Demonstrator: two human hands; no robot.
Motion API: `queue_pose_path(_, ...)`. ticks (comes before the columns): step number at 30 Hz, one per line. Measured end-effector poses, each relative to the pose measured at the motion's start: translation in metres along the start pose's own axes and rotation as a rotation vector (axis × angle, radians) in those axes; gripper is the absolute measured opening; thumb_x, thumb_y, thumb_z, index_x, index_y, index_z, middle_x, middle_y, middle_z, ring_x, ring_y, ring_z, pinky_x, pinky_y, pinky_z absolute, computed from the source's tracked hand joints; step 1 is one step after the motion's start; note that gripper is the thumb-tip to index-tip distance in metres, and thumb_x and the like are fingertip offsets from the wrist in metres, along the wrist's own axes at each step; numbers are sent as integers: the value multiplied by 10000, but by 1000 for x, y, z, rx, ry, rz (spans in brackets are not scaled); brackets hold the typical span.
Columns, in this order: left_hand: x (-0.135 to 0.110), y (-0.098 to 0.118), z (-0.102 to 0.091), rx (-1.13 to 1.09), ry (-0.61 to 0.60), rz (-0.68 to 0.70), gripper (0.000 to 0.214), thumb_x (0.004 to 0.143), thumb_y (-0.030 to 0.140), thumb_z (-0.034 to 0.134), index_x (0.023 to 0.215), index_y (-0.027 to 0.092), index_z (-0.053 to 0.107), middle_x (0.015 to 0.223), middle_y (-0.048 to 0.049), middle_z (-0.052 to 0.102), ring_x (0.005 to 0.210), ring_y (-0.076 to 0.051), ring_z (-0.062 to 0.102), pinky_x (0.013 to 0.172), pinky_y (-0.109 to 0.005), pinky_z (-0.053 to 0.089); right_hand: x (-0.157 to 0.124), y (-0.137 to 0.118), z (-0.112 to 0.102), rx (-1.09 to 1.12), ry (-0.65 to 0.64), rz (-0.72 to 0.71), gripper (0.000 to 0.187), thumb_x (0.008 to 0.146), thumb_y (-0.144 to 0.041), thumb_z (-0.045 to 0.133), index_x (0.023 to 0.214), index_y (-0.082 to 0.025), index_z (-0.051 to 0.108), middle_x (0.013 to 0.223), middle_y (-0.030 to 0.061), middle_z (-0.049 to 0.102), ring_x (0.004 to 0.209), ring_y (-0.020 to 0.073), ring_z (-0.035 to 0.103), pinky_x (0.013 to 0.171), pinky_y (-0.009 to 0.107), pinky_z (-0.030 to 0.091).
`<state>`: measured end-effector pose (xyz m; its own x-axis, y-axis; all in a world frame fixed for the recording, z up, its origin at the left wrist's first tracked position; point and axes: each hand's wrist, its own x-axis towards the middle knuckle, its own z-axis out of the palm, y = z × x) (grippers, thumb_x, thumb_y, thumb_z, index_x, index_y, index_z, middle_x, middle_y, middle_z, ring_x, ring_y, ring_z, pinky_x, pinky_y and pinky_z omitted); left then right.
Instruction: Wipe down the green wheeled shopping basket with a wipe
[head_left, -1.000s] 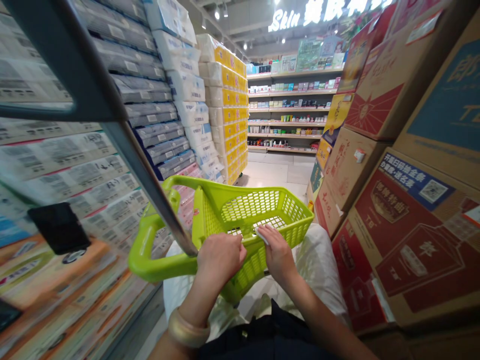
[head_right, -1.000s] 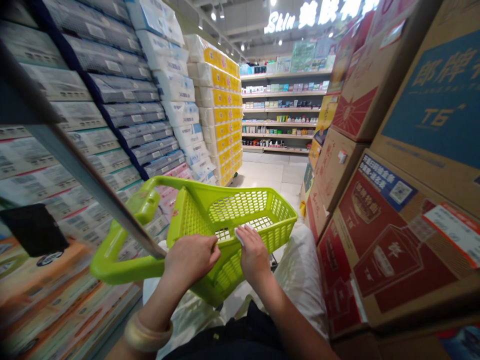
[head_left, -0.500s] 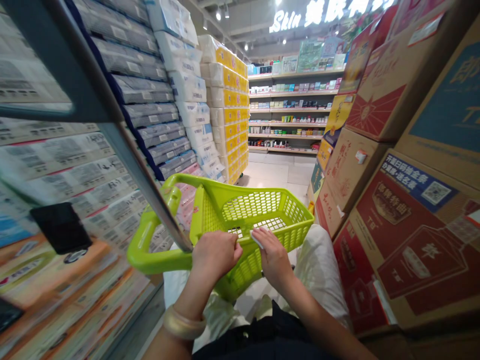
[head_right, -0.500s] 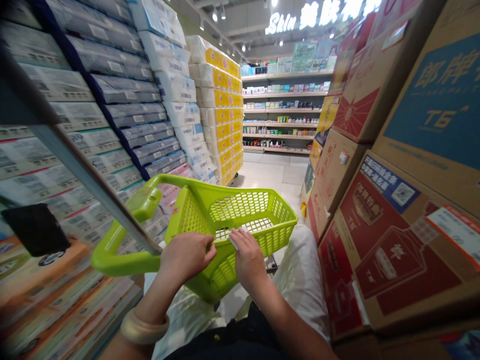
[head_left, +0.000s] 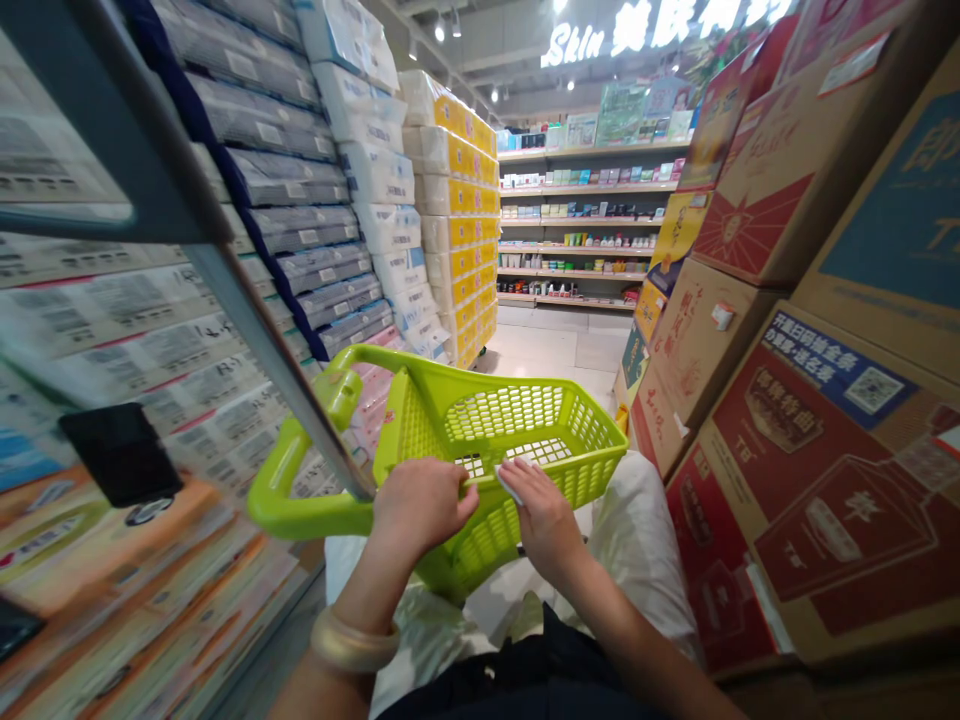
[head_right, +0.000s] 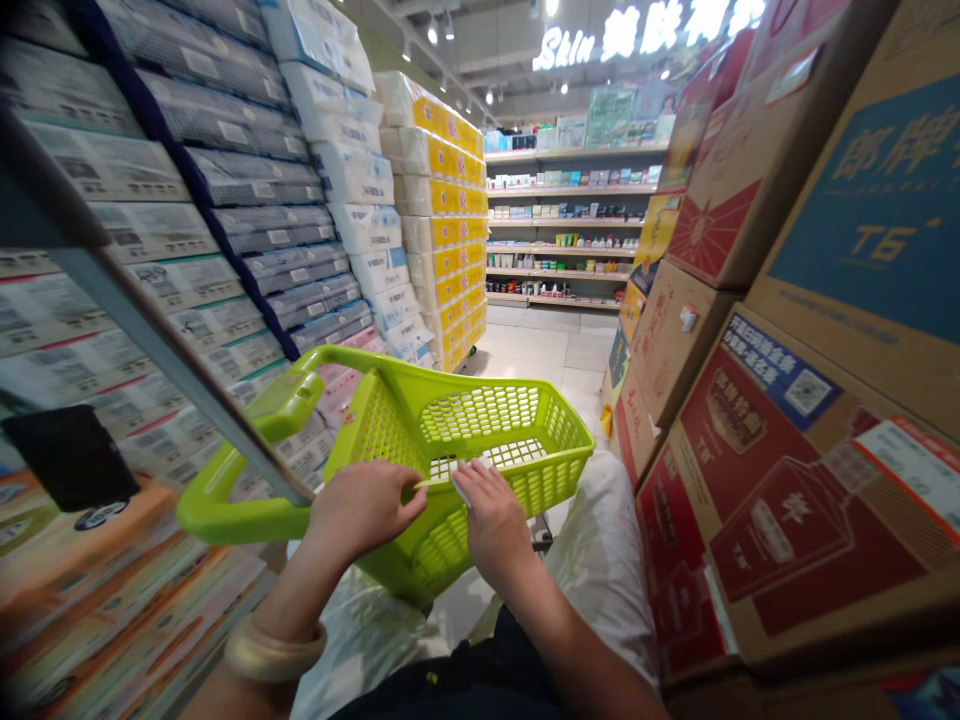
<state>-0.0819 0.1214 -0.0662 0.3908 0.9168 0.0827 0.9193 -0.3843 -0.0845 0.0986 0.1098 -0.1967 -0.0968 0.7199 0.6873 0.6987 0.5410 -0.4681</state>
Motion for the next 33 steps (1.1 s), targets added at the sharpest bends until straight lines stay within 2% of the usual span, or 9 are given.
queue_pose_path(2, 1, -1, -1, -62, 112, 25, 298, 885, 385, 503, 949, 226, 747, 902, -90, 748, 893, -276, 674, 856, -414, 477, 0, 4, -1, -13, 11, 18, 559, 816, -12, 411, 1290, -224, 618, 1298, 71, 654, 1272, 235, 566, 1097, 486, 444)
queue_pose_path(4, 2, 3, -2, -131, 237, 34, 299, 883, 340, 522, 1074, 210, 712, 1011, -82, 741, 983, -262, 649, 964, -424, 435, 1, 13, -3, -52, 74, 111, 519, 830, -25, 407, 1248, -215, 649, 1257, 94, 676, 1251, 265, 582, 1081, 533, 445)
queue_pose_path(7, 6, 17, -1, -215, 299, 69, 338, 870, 278, 535, 1169, 183, 661, 1097, -90, 716, 1036, -250, 620, 1008, -417, 412, 0, 21, -2, -76, 132, 179, 472, 852, -49, 413, 1216, -210, 668, 1234, 108, 688, 1243, 285, 586, 1067, 564, 445)
queue_pose_path(12, 25, 44, 11, -202, 185, 177, 347, 846, 261, 547, 1163, 144, 627, 1129, -119, 688, 1102, -268, 580, 1031, -423, 391, 0, 18, 1, -20, 58, 28, 461, 885, -79, 431, 1272, -236, 626, 1296, 74, 656, 1278, 237, 560, 1094, 492, 445)
queue_pose_path(17, 41, 50, 23, -83, 89, 174, 319, 846, 257, 538, 1124, 130, 631, 1119, -138, 682, 1107, -280, 578, 1024, -411, 391, 1, 30, -5, -98, 140, 162, 471, 845, -52, 417, 1209, -209, 671, 1228, 98, 692, 1232, 268, 597, 1070, 538, 458)
queue_pose_path(21, 43, 50, 29, -27, 9, 129, 277, 831, 246, 535, 1027, 116, 679, 1014, -158, 717, 1003, -305, 639, 912, -426, 466, -1, 25, 0, -47, 75, 82, 501, 843, -48, 425, 1265, -217, 636, 1298, 78, 653, 1277, 246, 561, 1105, 504, 435)
queue_pose_path(24, 40, 51, 32, -10, -19, 110, 246, 832, 229, 511, 928, 113, 705, 887, -169, 730, 891, -310, 680, 807, -417, 501, -2, 26, -1, -25, 59, 43, 521, 838, -41, 424, 1280, -231, 625, 1314, 66, 644, 1284, 231, 554, 1110, 485, 435)
queue_pose_path(29, 38, 54, 33, 4, -16, 111, 287, 880, 244, 450, 904, 126, 710, 866, -167, 732, 875, -303, 695, 785, -405, 506, -2, 37, -6, -102, 179, 177, 490, 834, -39, 411, 1216, -206, 670, 1222, 96, 695, 1241, 262, 590, 1072, 532, 461)
queue_pose_path(33, 38, 57, 35, 8, -8, 100, 301, 896, 247, 435, 911, 135, 714, 872, -162, 737, 869, -298, 698, 779, -403, 510, -4, 25, 1, -44, 90, 65, 502, 844, -46, 415, 1265, -205, 637, 1295, 81, 655, 1272, 233, 565, 1097, 481, 448)
